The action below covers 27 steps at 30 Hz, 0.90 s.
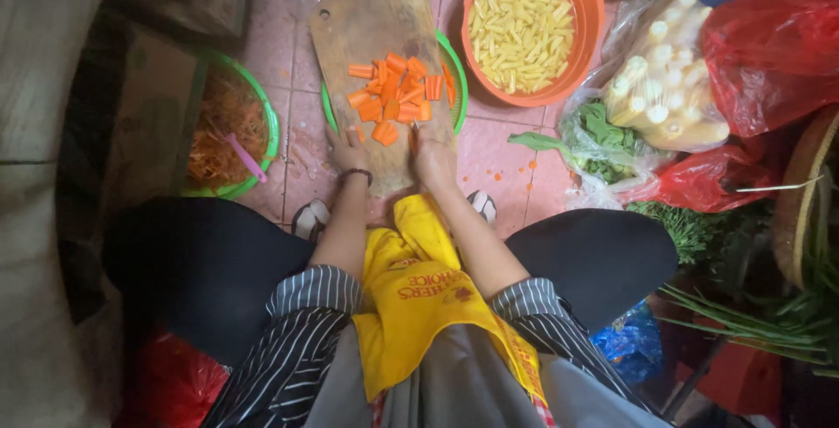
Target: Slicing carrots into smaller pieces on a wooden cutting board using a knife.
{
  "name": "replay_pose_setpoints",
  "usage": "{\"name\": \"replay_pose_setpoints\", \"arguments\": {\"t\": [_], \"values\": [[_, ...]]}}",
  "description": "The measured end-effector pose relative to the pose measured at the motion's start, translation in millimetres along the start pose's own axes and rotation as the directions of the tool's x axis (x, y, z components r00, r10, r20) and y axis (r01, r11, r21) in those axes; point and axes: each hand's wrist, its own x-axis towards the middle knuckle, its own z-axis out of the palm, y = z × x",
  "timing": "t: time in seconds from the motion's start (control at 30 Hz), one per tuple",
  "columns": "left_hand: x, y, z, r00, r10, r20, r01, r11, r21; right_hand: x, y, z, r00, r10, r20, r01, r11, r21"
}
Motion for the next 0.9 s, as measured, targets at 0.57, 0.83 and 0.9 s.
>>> {"name": "replay_pose_setpoints", "arguments": {"t": [0.57, 0.83, 0.9], "values": [[-52.4, 61.9, -89.1, 0.986, -0.168, -0.011, 0.169, 0.983, 0.073, -33.4, 25.4, 21.0, 1.000, 0.003, -0.005, -0.002, 0.991, 0.136], [-104.0, 68.5, -40.8, 0.866, 0.437, 0.243, -0.476, 0.869, 0.134, -48.0, -13.1, -14.3, 1.000, -0.017, -0.003, 0.017, 0.994, 0.105], [-119.9, 88.4, -57.1, 0.907, 0.359, 0.221, -0.381, 0.923, 0.061, -50.5, -28.6, -32.8, 0.904, -0.286, -0.317, 0.311, 0.950, 0.031]]}}
